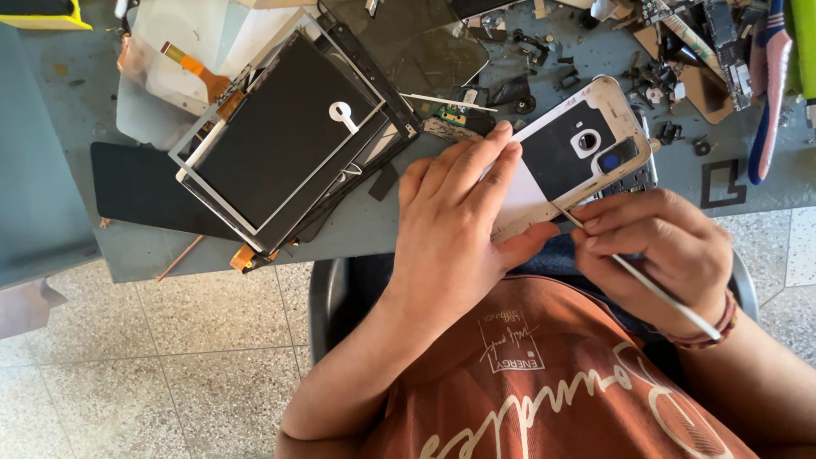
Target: The person disassembles a blue smartphone, removes the back cover and battery, and uses a screwdriver and metal pick to manipulate internal components. They then reassemble the phone by placing the battery and back cover back into position.
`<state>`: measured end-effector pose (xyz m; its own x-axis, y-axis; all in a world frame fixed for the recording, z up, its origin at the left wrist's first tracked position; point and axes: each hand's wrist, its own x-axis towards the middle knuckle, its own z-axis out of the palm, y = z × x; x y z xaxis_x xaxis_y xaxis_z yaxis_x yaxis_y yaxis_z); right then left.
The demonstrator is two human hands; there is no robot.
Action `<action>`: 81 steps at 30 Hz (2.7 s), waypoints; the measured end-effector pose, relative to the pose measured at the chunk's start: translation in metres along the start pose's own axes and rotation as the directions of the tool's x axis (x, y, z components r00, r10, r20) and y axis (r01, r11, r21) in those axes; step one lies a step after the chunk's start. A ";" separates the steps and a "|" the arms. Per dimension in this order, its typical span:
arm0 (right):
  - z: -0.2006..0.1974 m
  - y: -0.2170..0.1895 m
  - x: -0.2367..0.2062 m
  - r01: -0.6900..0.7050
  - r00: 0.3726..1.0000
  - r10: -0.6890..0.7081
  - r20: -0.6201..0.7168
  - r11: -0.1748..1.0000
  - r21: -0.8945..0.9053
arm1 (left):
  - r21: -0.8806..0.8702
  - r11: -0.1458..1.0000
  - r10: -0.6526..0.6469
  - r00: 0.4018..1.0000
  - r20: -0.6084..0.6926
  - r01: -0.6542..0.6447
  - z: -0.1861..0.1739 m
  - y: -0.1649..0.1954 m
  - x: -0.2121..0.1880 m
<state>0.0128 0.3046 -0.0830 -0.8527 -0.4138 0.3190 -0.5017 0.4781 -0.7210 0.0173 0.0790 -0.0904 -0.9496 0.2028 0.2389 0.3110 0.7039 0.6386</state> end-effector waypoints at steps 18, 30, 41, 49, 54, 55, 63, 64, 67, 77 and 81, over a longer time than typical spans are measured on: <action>0.025 0.017 -0.017 0.196 0.961 -0.211 -0.179 0.976 -0.096 | 0.012 1.000 -0.011 1.000 -0.020 0.011 0.001 -0.001 0.000; -0.017 -0.011 0.025 0.149 0.987 -0.125 0.101 0.948 -0.281 | 0.023 1.000 -0.020 1.000 -0.020 0.020 -0.001 0.002 0.000; -0.018 -0.031 0.068 0.150 0.931 0.015 0.364 0.896 -0.419 | 0.040 0.999 -0.013 1.000 -0.024 0.014 0.001 0.002 0.001; -0.014 -0.034 0.082 0.202 0.819 0.161 0.551 0.818 -0.538 | 0.027 0.999 -0.025 0.999 -0.030 0.026 0.001 0.003 0.000; -0.013 -0.026 0.091 0.324 0.794 0.052 0.606 0.806 -0.495 | 0.019 0.999 -0.034 0.999 -0.018 0.034 0.000 0.003 0.002; -0.013 -0.025 0.092 0.341 0.786 0.051 0.616 0.795 -0.501 | 0.013 0.999 -0.039 0.999 -0.019 0.039 0.000 0.004 0.002; -0.014 -0.019 0.091 0.399 0.781 0.015 0.624 0.757 -0.518 | 0.005 0.999 -0.044 0.999 0.001 0.044 -0.003 0.004 0.003; -0.014 -0.019 0.089 0.397 0.795 -0.002 0.606 0.757 -0.519 | 0.003 0.999 -0.047 0.999 0.003 0.047 -0.003 0.005 0.002; -0.015 -0.018 0.082 0.370 0.836 -0.036 0.548 0.775 -0.512 | 0.024 0.999 -0.027 1.000 -0.008 0.027 -0.002 0.005 0.002; -0.041 -0.003 0.055 0.243 0.944 -0.175 0.279 0.942 -0.230 | 0.008 1.000 -0.012 0.999 -0.039 0.012 0.000 0.003 0.002; -0.038 0.009 0.032 -0.040 0.980 0.000 0.201 0.980 0.197 | 0.006 1.000 -0.010 0.999 -0.044 0.010 0.001 0.004 0.001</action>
<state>-0.0251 0.3249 -0.0561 -0.8061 -0.5609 0.1889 -0.4284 0.3327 -0.8401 0.0176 0.0827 -0.0883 -0.9501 0.1659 0.2641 0.3010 0.7099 0.6368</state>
